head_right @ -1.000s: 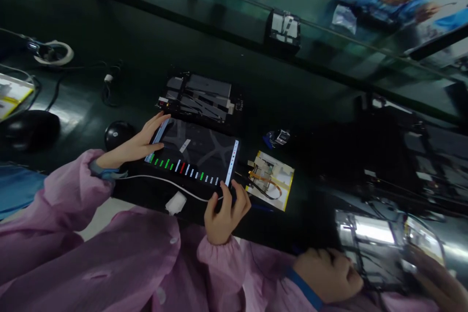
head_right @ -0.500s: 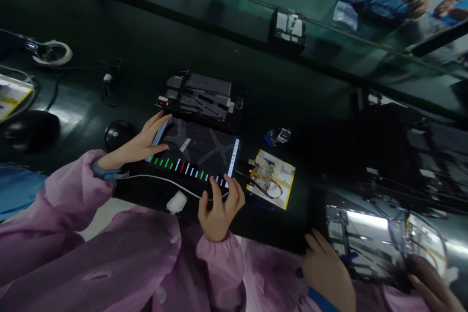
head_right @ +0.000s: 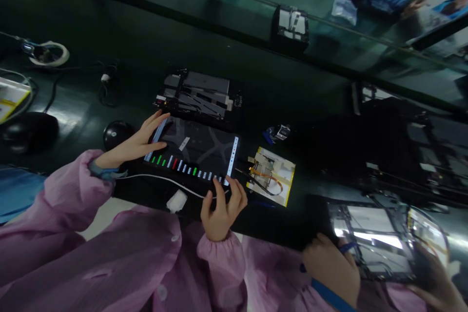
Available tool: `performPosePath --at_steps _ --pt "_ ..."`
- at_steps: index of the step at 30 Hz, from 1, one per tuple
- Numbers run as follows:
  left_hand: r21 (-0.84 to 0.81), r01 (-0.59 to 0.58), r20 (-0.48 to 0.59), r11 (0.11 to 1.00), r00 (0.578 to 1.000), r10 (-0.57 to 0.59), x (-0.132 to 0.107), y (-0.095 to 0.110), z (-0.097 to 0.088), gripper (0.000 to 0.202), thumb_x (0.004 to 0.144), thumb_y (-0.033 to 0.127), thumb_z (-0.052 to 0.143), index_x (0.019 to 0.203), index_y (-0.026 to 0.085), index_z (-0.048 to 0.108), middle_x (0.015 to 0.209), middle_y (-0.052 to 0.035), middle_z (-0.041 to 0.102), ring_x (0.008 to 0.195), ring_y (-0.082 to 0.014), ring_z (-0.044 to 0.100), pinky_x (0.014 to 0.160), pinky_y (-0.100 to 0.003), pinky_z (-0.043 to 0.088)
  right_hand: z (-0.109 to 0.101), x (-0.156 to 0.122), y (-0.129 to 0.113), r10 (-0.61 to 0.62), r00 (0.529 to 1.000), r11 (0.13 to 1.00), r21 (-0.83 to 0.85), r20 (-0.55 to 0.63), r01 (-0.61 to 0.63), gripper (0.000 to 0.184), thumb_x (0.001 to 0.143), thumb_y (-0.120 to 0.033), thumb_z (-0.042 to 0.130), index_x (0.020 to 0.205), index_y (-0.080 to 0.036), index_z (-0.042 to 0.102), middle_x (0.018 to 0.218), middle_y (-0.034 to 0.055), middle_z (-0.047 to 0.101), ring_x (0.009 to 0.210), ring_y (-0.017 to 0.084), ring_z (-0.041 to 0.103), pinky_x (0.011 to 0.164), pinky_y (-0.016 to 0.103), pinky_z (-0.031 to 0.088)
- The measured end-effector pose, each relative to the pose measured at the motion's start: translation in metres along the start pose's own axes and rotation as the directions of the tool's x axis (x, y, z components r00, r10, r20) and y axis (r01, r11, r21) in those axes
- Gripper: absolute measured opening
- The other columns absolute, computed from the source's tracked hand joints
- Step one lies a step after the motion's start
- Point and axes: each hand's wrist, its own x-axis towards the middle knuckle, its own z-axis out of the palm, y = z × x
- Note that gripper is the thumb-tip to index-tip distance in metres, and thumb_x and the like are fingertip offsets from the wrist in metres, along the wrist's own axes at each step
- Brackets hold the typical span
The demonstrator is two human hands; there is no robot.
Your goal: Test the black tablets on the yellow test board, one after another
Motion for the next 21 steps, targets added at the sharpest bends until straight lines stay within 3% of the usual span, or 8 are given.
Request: performPosePath --at_steps 21 --pt "0.067 0.033 -0.020 0.997 0.999 -0.031 0.0034 0.0016 0.0018 0.078 0.084 0.040 0.054 0.149 0.018 0.017 0.156 -0.0148 0.005 0.143 -0.0328 -0.001 0.114 -0.053 0.015 0.0060 0.0031 0.0019 -0.042 0.999 0.999 -0.025 -0.025 0.042 0.023 0.087 -0.026 0.051 0.102 -0.017 0.067 0.117 0.0129 0.057 0.114 0.029 0.050 0.095 0.051 0.041"
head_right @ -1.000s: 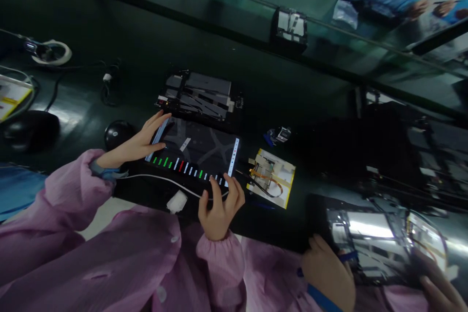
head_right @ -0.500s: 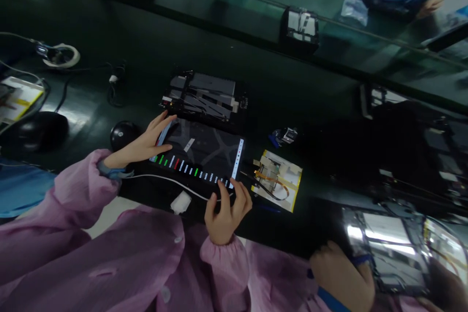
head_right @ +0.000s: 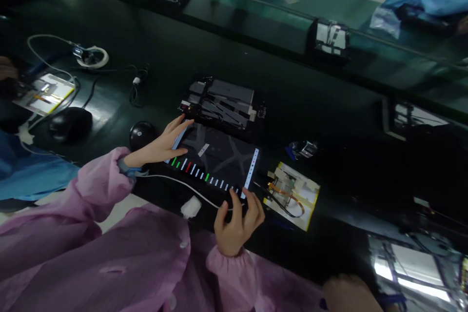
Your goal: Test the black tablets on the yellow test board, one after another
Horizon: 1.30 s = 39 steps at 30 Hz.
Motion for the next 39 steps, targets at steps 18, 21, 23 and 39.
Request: performPosePath --at_steps 18,21,23,39 --pt "0.022 -0.018 -0.046 1.000 0.999 0.019 0.000 0.001 0.002 0.079 0.087 0.057 0.047 0.148 0.014 0.018 0.155 -0.0182 0.010 0.143 -0.0326 0.001 0.114 -0.052 0.015 0.001 0.002 -0.002 -0.003 1.000 1.000 -0.004 -0.021 0.003 0.020 0.086 -0.025 0.053 0.098 -0.017 0.067 0.117 0.0123 0.058 0.113 0.029 0.052 0.094 0.050 0.043" --pt "0.017 -0.044 -0.026 0.999 0.999 0.044 0.001 -0.005 0.002 0.078 0.087 0.052 0.048 0.148 0.017 0.016 0.155 -0.0168 0.009 0.143 -0.0330 -0.002 0.114 -0.054 0.014 0.002 0.002 -0.002 0.001 1.000 1.000 0.005 -0.024 -0.001 0.019 0.085 -0.023 0.054 0.098 -0.017 0.067 0.116 0.0123 0.058 0.114 0.028 0.051 0.095 0.049 0.043" --pt "0.045 -0.050 -0.030 0.998 0.998 0.051 0.001 -0.005 0.005 0.078 0.086 0.050 0.050 0.148 0.016 0.016 0.154 -0.0178 0.009 0.143 -0.0332 -0.001 0.114 -0.053 0.015 0.002 0.002 -0.002 0.003 1.000 1.000 0.007 -0.020 -0.003 0.019 0.085 -0.022 0.054 0.098 -0.016 0.067 0.116 0.0125 0.058 0.114 0.028 0.051 0.095 0.049 0.042" --pt "0.159 -0.023 -0.112 0.987 0.993 0.041 0.002 -0.003 0.012 0.085 0.080 0.050 0.062 0.146 0.014 0.023 0.153 -0.0209 0.012 0.141 -0.0377 0.008 0.112 -0.054 0.021 -0.001 0.001 0.000 0.011 1.000 1.000 0.006 0.001 -0.011 0.018 0.085 -0.021 0.054 0.099 -0.017 0.065 0.118 0.0125 0.057 0.115 0.029 0.050 0.097 0.050 0.042"
